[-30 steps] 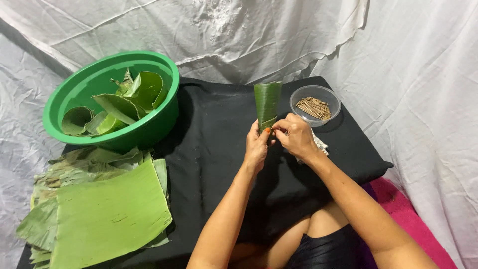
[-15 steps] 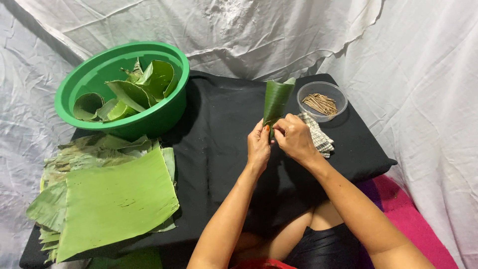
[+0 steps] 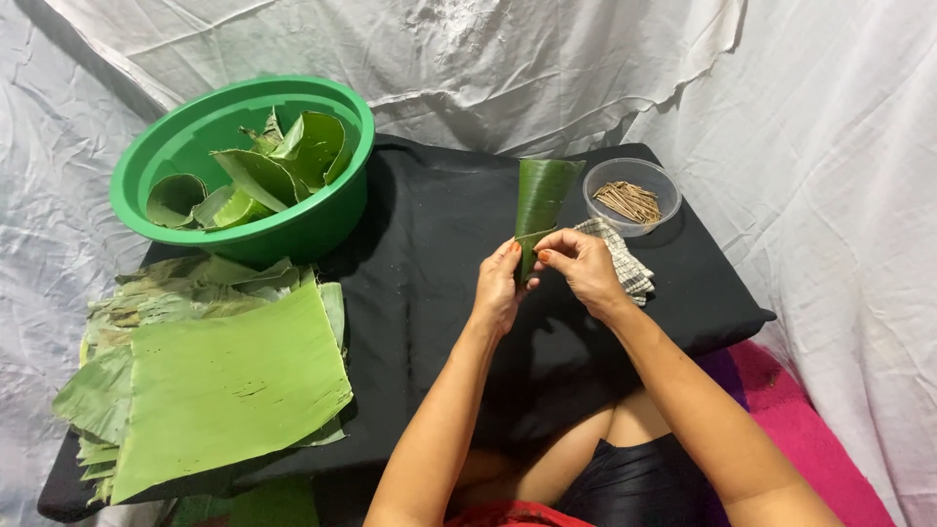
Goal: Wiping banana leaves clean with a cloth and folding them into conical shapes, secured with small wooden pins.
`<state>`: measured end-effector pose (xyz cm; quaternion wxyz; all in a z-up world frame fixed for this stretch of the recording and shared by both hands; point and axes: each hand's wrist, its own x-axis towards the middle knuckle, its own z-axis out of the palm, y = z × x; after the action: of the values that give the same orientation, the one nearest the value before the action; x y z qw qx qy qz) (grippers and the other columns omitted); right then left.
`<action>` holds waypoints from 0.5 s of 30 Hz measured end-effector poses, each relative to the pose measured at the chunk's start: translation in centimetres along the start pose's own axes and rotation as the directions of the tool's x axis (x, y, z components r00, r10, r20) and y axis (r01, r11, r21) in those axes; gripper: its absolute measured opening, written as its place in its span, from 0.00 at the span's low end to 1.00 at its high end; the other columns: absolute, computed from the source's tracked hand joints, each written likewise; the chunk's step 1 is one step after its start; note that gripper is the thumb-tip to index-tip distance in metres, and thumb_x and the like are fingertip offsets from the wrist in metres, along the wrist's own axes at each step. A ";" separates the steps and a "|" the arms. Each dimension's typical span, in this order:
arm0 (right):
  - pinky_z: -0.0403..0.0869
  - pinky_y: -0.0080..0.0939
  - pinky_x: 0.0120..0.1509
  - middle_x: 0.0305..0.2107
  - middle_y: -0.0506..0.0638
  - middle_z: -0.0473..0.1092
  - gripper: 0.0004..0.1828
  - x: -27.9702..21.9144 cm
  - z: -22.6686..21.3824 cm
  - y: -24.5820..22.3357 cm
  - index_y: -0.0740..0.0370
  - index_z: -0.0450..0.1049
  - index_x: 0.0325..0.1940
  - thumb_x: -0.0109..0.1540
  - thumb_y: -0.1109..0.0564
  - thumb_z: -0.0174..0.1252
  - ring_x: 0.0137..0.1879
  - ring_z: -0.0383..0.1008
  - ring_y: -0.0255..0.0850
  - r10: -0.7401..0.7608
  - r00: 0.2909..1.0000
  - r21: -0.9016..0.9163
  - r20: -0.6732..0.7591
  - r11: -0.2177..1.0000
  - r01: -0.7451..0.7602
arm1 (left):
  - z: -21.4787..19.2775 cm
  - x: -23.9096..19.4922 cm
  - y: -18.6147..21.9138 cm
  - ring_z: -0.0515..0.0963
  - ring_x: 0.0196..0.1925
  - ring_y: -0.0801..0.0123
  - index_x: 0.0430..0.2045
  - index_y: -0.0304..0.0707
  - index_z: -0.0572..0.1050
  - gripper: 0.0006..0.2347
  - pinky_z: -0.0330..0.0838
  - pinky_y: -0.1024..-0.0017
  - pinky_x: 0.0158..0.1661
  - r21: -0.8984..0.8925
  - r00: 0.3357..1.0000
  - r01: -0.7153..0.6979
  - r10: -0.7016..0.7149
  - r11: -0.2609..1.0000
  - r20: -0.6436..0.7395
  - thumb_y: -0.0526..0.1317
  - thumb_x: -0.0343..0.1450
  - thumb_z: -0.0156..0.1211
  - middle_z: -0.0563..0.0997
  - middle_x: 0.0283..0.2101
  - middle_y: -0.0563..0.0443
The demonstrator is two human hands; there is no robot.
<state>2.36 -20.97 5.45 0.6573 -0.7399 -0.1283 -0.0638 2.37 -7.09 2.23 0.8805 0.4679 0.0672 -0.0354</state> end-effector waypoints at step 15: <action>0.68 0.20 0.29 0.24 0.48 0.77 0.06 -0.3 0.6 1.9 0.61 0.82 0.40 0.60 0.60 0.69 0.29 0.78 0.30 0.161 0.983 0.200 -0.089 0.970 -0.140 | 0.7 -1.1 -0.6 0.83 0.31 0.73 0.58 0.29 0.73 0.15 0.75 0.86 0.25 -0.022 1.000 -0.019 0.018 1.000 -0.010 0.35 0.77 0.48 0.83 0.35 0.44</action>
<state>2.49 -20.56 3.50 0.7345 -0.6761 -0.0428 -0.0396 1.24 -8.04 2.27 0.8856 0.4588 0.0678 -0.0241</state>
